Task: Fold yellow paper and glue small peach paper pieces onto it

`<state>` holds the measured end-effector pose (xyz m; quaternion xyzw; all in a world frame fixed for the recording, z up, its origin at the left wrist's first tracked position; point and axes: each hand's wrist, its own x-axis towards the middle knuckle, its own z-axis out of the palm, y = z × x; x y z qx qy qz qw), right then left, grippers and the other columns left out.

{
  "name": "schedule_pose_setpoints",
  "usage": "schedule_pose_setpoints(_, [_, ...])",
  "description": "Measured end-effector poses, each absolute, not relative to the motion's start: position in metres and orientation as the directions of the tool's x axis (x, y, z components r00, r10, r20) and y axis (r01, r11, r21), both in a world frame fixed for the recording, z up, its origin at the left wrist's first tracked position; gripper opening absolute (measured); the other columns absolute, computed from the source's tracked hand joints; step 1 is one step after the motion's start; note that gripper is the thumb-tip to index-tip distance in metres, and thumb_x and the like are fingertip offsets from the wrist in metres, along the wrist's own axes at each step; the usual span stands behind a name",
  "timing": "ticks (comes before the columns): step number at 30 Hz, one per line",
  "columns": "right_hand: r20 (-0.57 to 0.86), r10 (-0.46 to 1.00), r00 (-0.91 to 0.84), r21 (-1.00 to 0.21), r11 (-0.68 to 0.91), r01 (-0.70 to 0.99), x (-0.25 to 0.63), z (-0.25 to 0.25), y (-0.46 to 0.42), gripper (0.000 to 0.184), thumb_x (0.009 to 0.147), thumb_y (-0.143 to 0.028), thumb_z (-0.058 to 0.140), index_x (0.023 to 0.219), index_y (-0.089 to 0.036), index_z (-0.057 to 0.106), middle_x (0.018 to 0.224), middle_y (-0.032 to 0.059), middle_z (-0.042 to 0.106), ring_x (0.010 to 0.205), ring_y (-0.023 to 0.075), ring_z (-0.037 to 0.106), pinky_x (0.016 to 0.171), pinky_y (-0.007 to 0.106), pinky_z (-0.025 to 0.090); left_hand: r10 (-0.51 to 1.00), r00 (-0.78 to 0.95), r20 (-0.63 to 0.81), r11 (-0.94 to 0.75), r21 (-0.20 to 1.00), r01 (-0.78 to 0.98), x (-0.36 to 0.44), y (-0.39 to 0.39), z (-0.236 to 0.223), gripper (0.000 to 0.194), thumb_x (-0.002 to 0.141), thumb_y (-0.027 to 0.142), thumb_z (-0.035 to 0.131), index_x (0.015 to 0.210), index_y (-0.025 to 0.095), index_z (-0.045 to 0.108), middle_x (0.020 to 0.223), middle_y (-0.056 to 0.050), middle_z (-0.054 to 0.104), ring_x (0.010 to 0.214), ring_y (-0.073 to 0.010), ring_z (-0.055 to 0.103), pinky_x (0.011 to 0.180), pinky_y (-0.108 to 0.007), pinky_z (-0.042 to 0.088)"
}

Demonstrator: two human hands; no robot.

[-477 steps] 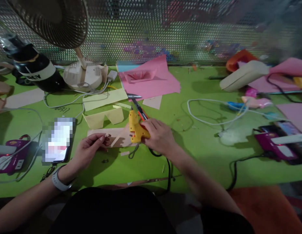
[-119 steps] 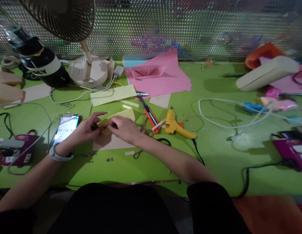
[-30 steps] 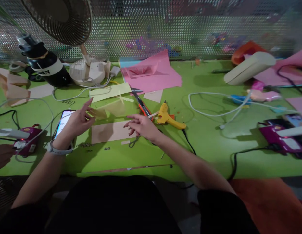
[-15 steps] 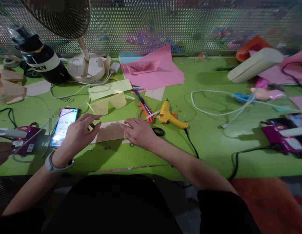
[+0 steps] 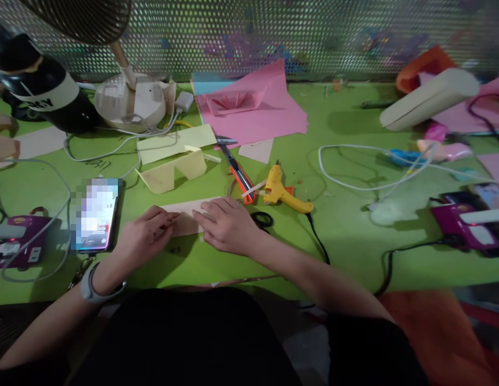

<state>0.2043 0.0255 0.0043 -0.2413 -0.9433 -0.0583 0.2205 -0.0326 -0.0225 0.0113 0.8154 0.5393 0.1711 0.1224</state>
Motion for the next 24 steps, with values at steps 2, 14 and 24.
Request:
schedule_pose_setpoints(2, [0.476,0.453,-0.753,0.02,0.851,0.525,0.211,0.011,0.031,0.027,0.084,-0.021,0.055,0.102,-0.012,0.072,0.097,0.0127,0.069,0.088,0.0248,0.058,0.076,0.038,0.046,0.918,0.373,0.135,-0.395,0.381,0.836,-0.032,-0.023,0.012,0.026,0.089,0.019,0.05,0.108,0.016,0.067,0.1,-0.009,0.069,0.075,-0.0166,0.067,0.058,-0.025,0.053])
schedule_pose_setpoints(14, [0.418,0.884,-0.208,-0.042,0.247,0.968,0.312,0.045,0.088,0.031,0.084,-0.012,0.047,0.096,-0.019,0.075,0.096,0.0126,0.06,0.096,0.0301,0.054,0.083,0.047,0.042,0.902,0.388,0.191,-0.432,0.419,0.799,-0.036,-0.022,0.008,0.025,0.096,0.027,0.048,0.111,0.017,0.066,0.098,-0.008,0.069,0.076,-0.016,0.069,0.063,-0.024,0.056])
schedule_pose_setpoints(24, [0.359,0.901,-0.243,-0.081,0.289,0.954,0.321,-0.002,0.119,0.032,0.084,-0.01,0.047,0.091,-0.021,0.077,0.089,0.0094,0.062,0.085,0.0242,0.055,0.076,0.041,0.044,0.888,0.406,0.217,-0.46,0.382,0.802,-0.037,-0.019,0.005,0.026,0.096,0.028,0.048,0.112,0.016,0.065,0.097,-0.008,0.069,0.075,-0.0169,0.069,0.057,-0.024,0.056])
